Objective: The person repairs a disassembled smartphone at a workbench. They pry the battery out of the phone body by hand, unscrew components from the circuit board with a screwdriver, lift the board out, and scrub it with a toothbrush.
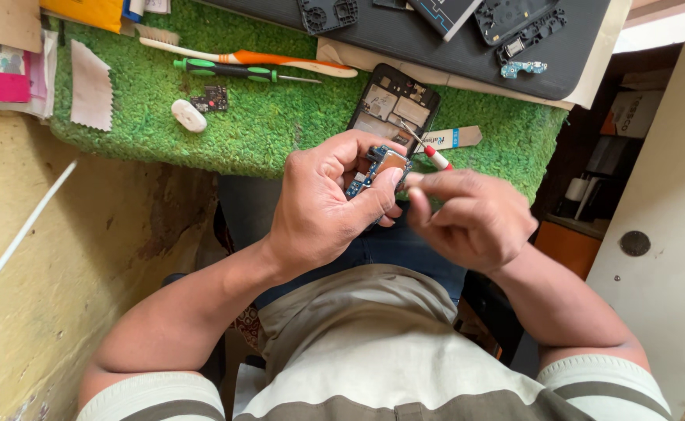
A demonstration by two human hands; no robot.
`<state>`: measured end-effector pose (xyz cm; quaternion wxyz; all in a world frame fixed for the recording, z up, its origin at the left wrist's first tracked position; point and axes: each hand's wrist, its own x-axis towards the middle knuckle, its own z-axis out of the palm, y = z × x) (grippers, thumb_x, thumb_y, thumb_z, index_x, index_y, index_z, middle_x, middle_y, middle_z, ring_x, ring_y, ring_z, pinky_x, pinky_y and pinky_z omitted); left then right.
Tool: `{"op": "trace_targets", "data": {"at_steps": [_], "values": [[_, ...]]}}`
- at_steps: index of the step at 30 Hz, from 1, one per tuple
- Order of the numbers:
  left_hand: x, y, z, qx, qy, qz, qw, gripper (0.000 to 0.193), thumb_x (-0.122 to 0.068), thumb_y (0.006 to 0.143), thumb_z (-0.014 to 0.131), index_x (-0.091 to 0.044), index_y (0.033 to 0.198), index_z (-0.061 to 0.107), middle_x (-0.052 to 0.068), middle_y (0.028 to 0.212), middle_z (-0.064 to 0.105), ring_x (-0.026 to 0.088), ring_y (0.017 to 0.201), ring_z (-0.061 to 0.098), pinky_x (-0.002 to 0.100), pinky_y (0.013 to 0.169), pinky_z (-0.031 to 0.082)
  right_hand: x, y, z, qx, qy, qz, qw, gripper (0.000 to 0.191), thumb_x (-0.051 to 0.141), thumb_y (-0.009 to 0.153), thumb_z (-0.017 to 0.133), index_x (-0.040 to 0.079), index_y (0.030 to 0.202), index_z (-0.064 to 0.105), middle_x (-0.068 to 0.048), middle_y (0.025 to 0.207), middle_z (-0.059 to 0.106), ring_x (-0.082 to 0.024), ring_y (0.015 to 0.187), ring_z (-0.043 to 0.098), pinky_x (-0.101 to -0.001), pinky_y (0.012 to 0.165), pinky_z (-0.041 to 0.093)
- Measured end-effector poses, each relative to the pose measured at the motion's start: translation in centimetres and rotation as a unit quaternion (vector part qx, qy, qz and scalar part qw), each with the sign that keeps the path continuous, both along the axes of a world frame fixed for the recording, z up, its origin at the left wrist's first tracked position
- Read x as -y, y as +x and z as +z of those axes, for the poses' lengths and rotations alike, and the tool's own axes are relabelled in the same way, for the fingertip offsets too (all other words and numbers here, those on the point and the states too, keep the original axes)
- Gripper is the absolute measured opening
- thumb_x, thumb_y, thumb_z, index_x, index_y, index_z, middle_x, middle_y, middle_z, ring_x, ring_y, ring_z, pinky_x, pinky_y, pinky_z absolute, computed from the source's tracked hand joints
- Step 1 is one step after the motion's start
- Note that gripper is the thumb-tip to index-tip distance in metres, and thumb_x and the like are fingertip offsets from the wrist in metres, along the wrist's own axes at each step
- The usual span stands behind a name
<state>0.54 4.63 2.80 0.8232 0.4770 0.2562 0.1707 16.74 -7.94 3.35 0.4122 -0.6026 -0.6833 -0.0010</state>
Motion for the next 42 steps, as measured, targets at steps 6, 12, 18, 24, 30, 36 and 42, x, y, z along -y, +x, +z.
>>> {"op": "trace_targets", "data": {"at_steps": [6,12,18,24,30,36,42], "values": [[-0.1,-0.1,0.0,0.014,0.0,-0.002,1.0,0.022,-0.008,0.101,0.067,0.005,0.119,0.066,0.004,0.094,0.072,0.004,0.076,0.067,0.022,0.067,0.061,0.1,0.1,-0.1,0.017,0.004,-0.013,1.0,0.034,-0.001,0.09,0.084,0.006,0.09,0.05,-0.016,0.091,0.075,-0.023,0.077,0.076,-0.0357,0.07,0.063],[-0.1,0.0,0.0,0.02,0.003,0.003,1.0,0.022,-0.007,0.1,0.067,0.005,0.119,0.066,0.003,0.094,0.071,0.004,0.075,0.068,0.022,0.067,0.061,-0.7,0.7,0.2,0.01,0.014,-0.044,0.999,0.029,-0.005,0.092,0.081,0.003,0.091,0.053,-0.014,0.088,0.074,-0.024,0.076,0.077,-0.0316,0.064,0.06],[-0.3,0.2,-0.2,0.02,0.005,0.016,1.0,0.019,-0.006,0.101,0.067,0.006,0.116,0.066,0.003,0.089,0.068,0.006,0.073,0.067,0.023,0.066,0.061,-0.8,4.4,1.9,0.024,-0.137,-0.103,0.985,0.013,-0.008,0.103,0.079,0.0,0.104,0.068,-0.01,0.105,0.075,-0.022,0.094,0.076,-0.0296,0.081,0.06],[-0.3,0.4,0.0,0.022,0.017,0.021,0.999,0.019,-0.007,0.102,0.066,0.006,0.116,0.066,0.003,0.09,0.068,0.007,0.074,0.068,0.024,0.066,0.062,-2.4,3.7,3.4,0.159,-0.141,-0.094,0.973,0.018,-0.005,0.089,0.081,0.002,0.103,0.073,-0.011,0.107,0.075,-0.029,0.096,0.072,-0.0361,0.084,0.058],[-0.7,0.8,-0.4,0.011,0.034,0.022,0.999,0.021,-0.01,0.101,0.065,0.003,0.117,0.066,0.003,0.092,0.07,0.007,0.075,0.07,0.024,0.066,0.063,-4.1,1.4,7.0,0.142,-0.074,-0.067,0.985,0.015,-0.007,0.092,0.083,0.001,0.101,0.074,-0.01,0.105,0.074,-0.026,0.094,0.069,-0.0372,0.083,0.057],[-0.3,1.0,-3.5,-0.016,0.313,0.066,0.947,0.019,-0.005,0.093,0.069,0.002,0.11,0.065,0.011,0.098,0.071,0.02,0.096,0.072,0.037,0.08,0.057,-12.8,-1.5,7.3,0.16,-0.133,0.23,0.951,0.019,0.009,0.074,0.073,0.003,0.091,0.068,-0.01,0.088,0.065,-0.03,0.083,0.066,-0.0389,0.071,0.057],[0.8,0.5,-6.9,-0.041,0.41,0.03,0.91,0.021,-0.018,0.092,0.075,-0.006,0.109,0.071,0.013,0.104,0.075,0.031,0.104,0.07,0.042,0.089,0.053,-20.7,-8.3,0.6,0.185,-0.241,0.217,0.928,0.025,0.016,0.097,0.06,0.002,0.077,0.063,-0.015,0.072,0.061,-0.033,0.068,0.065,-0.047,0.059,0.053]]}}
